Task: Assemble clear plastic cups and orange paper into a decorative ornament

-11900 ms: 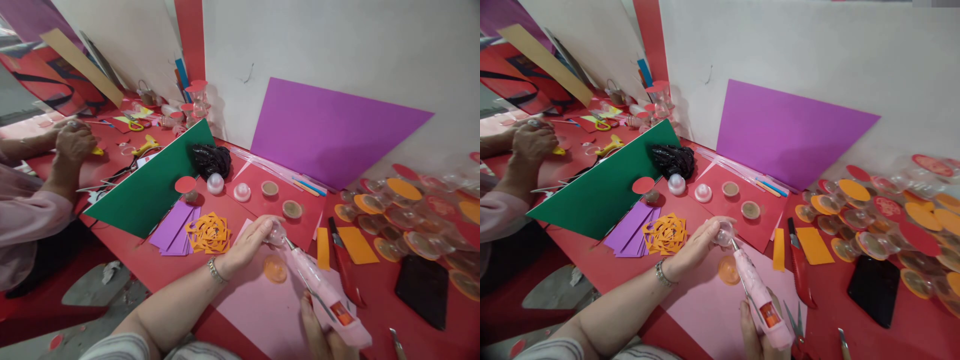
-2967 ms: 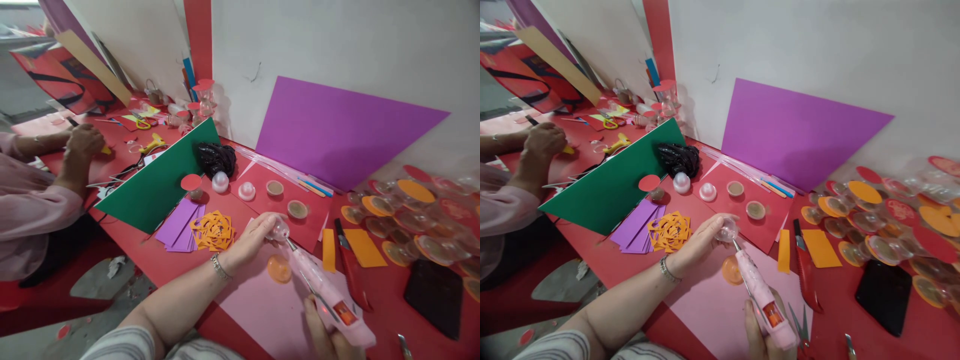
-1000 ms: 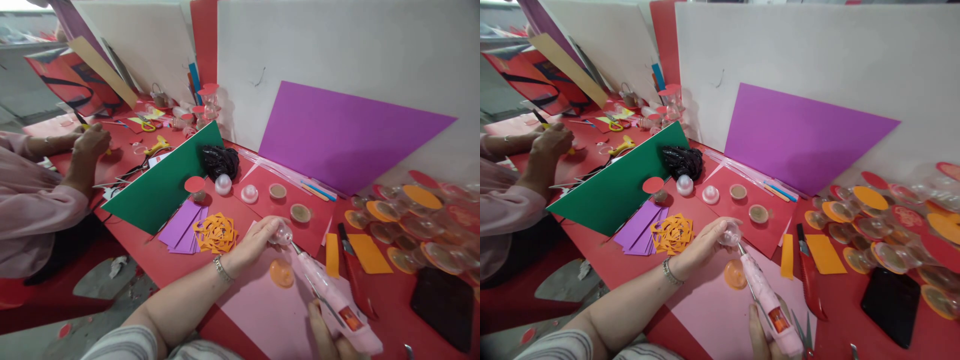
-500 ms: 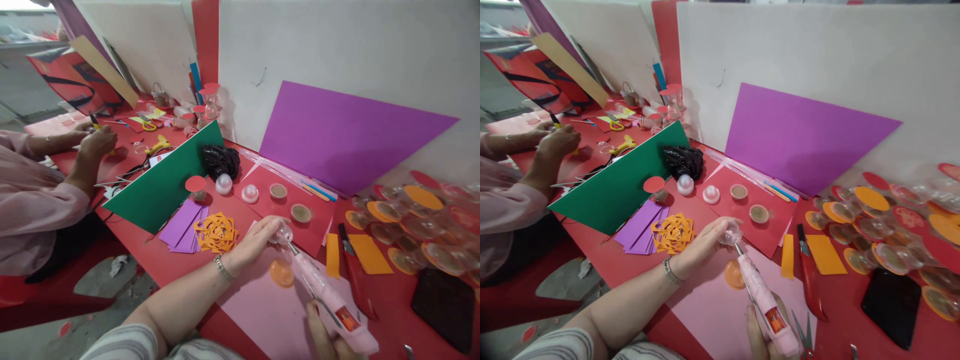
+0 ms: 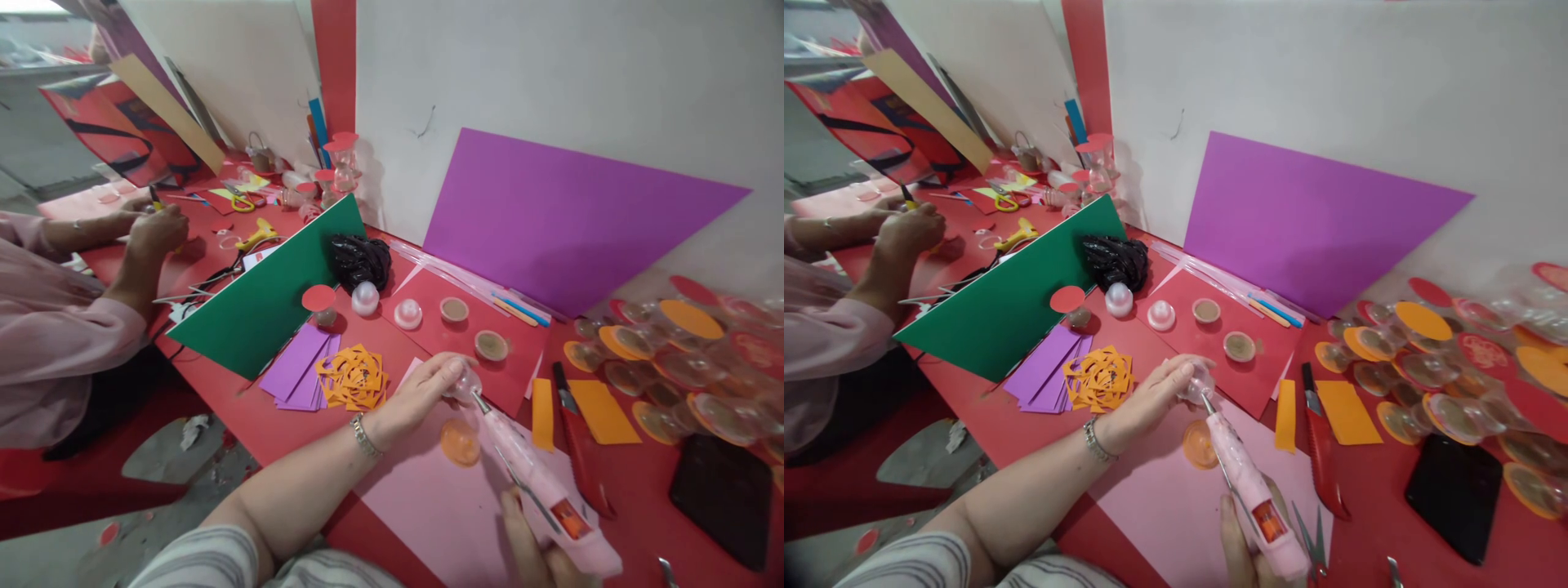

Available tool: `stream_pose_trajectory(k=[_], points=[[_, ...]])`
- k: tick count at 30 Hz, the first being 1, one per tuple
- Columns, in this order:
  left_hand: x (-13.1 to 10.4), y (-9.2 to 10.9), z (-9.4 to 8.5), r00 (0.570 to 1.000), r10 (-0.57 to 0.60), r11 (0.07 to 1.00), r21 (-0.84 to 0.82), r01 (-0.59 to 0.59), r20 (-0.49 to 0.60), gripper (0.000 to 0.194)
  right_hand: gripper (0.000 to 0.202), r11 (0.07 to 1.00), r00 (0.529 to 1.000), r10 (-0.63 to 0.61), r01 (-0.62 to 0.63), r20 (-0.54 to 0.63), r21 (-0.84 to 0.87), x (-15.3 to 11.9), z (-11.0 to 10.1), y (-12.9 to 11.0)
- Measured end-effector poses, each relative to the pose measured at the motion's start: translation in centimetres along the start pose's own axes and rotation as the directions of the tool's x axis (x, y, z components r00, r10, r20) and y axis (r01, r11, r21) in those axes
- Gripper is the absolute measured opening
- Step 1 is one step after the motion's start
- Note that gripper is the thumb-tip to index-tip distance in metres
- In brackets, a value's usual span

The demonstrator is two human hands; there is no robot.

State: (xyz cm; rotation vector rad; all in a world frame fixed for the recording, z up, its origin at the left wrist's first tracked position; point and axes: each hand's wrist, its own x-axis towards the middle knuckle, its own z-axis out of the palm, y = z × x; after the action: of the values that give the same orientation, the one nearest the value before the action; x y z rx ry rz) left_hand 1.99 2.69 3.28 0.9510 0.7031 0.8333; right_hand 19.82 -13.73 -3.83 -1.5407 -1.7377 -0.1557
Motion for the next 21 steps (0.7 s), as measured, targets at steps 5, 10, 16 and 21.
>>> stream_pose_trajectory(k=[5, 10, 16, 21], points=[[-0.09, 0.01, 0.08, 1.000, -0.007, 1.000, 0.029, 0.007, -0.015, 0.055, 0.025, 0.990, 0.996, -0.091, 0.091, 0.010, -0.105, -0.94, 0.19, 0.86], [-0.04, -0.10, 0.11, 1.000, -0.011, 0.999, -0.035, 0.010, -0.007, 0.057, 0.023, 0.959, 0.977, -0.214, 0.207, -0.015, -0.195, -0.63, 0.28, 0.48], [0.06, -0.23, 0.09, 0.999, -0.015, 0.995, -0.095, 0.012, -0.032, 0.057, 0.017, 0.973, 0.988, -0.153, 0.148, -0.010, -0.174, -0.29, 0.26, 0.20], [0.04, 0.04, 0.21, 0.999, -0.025, 0.995, -0.098, 0.021, -0.039, 0.058, 0.020, 0.985, 0.995, -0.089, 0.083, -0.035, -0.149, -0.70, 0.41, 0.60]])
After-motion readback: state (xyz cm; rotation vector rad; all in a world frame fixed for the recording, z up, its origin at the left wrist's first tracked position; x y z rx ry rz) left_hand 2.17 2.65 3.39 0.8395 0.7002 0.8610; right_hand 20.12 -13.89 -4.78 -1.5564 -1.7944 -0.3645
